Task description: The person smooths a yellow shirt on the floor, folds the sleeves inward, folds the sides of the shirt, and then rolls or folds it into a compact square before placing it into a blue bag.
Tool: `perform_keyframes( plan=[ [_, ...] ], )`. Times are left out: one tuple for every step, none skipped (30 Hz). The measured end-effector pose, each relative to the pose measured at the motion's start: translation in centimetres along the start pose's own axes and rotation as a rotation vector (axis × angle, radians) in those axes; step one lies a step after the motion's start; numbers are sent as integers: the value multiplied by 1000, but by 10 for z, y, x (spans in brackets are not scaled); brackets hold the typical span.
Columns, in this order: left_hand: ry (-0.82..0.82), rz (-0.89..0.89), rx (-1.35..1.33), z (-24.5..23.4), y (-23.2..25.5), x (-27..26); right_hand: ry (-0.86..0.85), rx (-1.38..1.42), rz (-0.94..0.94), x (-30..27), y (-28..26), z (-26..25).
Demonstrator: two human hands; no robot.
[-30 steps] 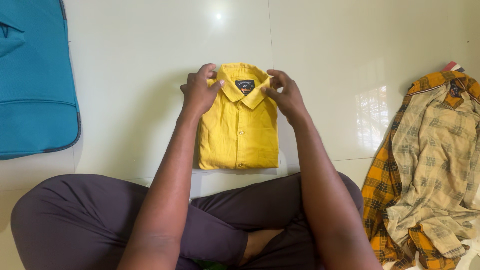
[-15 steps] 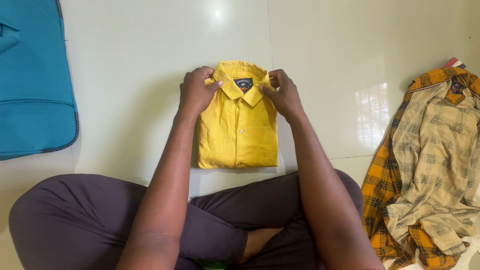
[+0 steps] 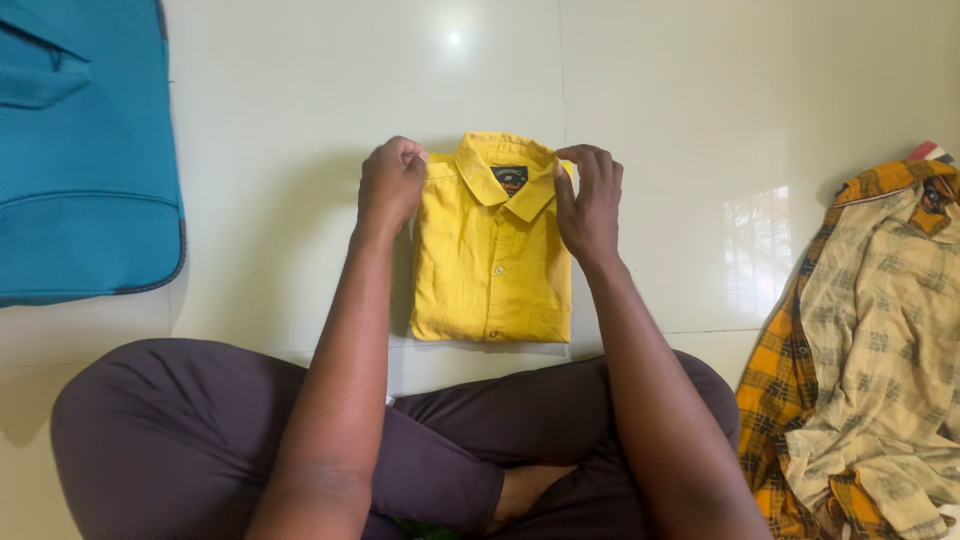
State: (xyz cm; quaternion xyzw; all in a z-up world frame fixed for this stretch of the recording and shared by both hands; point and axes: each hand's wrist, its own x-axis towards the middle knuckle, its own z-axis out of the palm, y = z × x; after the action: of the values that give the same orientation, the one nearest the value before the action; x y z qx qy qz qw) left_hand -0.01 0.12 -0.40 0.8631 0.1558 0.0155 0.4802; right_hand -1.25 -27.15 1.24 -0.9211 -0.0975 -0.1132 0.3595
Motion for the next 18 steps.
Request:
perform_keyframes(
  plan=[
    [4, -2, 0, -3, 2, -1, -3, 2, -3, 0, -1, 1],
    [-74, -119, -54, -4, 3, -1, -11, -5, -3, -1, -1, 3],
    [-153, -236, -108, -3, 3, -1, -19, -11, -3, -1, 1, 5],
    [-152, -237, -109, 1, 2, 0, -20, -12, -5, -1, 5, 7],
    [-114, -203, -57, 7, -1, 1, -1, -8, 7, 0, 9, 8],
    [-76, -171, -4, 13, -7, 2, 15, -4, 19, 0, 15, 10],
    [-76, -173, -5, 20, -14, 2, 13, -5, 19, -2, 20, 13],
    [-4, -60, 70, 29, -21, 3, -8, -30, 28, -1, 24, 16],
    [67, 53, 144, 34, -26, 4, -28, -56, 37, -1, 29, 20],
    [68, 54, 142, 37, -29, 4, -28, -58, 36, -1, 31, 25],
    [98, 92, 163, 41, -29, 0, -114, -113, 44, -1, 32, 31],
    [126, 129, 186, 44, -27, -5, -201, -168, 56, -2, 31, 35],
    [124, 130, 185, 43, -23, -9, -200, -168, 58, -2, 31, 36],
    [171, 113, 209, 39, -17, -12, -196, -177, 80, -2, 28, 36],
    [218, 95, 232, 35, -11, -17, -193, -186, 102, -3, 24, 34],
    [222, 97, 231, 30, -3, -21, -190, -186, 97, -2, 18, 30],
    [217, 56, 267, 26, 5, -26, -112, -215, 50, -5, 11, 24],
    [211, 10, 308, 21, 10, -35, -38, -239, 4, -12, 2, 21]
  ],
)
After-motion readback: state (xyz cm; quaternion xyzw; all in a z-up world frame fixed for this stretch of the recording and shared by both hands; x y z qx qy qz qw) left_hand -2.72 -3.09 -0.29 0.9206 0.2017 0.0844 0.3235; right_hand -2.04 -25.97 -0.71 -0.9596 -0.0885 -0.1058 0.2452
